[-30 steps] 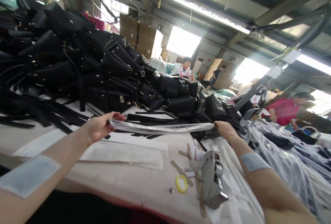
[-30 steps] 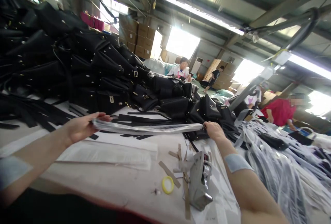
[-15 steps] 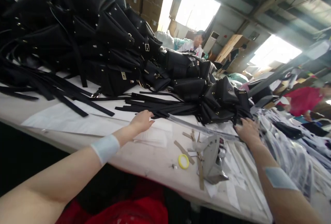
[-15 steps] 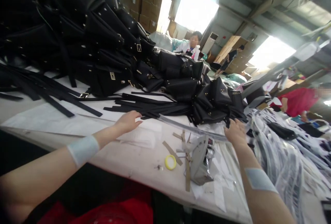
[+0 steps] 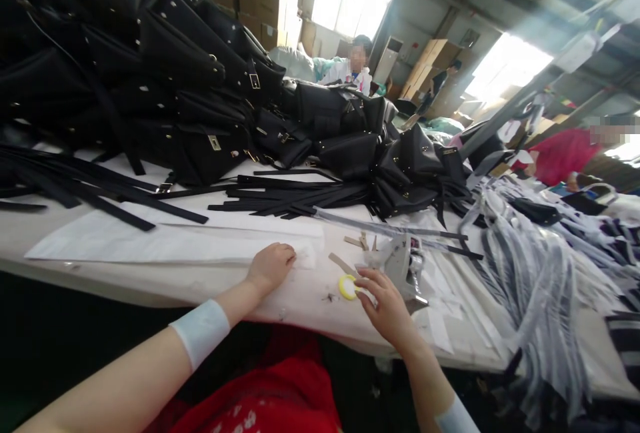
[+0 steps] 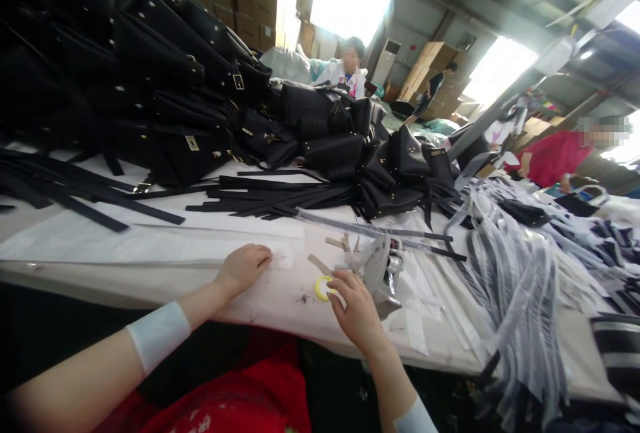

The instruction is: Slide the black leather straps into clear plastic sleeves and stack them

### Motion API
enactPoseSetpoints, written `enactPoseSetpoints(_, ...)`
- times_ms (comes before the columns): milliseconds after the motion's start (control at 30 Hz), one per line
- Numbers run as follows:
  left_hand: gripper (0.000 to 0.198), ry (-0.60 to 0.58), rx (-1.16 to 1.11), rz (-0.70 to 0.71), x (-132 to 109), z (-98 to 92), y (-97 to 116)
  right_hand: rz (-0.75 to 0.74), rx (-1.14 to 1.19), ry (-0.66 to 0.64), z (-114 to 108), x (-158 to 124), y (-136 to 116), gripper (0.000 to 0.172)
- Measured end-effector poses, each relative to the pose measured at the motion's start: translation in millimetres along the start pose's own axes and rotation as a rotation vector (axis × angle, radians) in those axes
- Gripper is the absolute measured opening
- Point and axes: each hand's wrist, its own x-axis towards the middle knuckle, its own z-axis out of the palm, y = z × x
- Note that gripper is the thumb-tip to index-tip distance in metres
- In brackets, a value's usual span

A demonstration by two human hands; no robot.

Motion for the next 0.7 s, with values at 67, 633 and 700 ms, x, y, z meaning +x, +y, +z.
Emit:
enactPoseSetpoints(67,0.023,0.083,-0.021,-0.014,-14,-11.5,3,0.021,0.096,0.002,9,0,-9,0.019)
enactPoseSetpoints(633,0.021,0.485,-0.773,-0.552,-214,-102.8,2,-0.097,0.909,-0.750,145,45,-207,0.042)
enactPoseSetpoints(700,0.021,0.511,-0.835,-0.573,-224,-102.1,-2,-0.119,0.912,-0.795,146,43,-213,0.036)
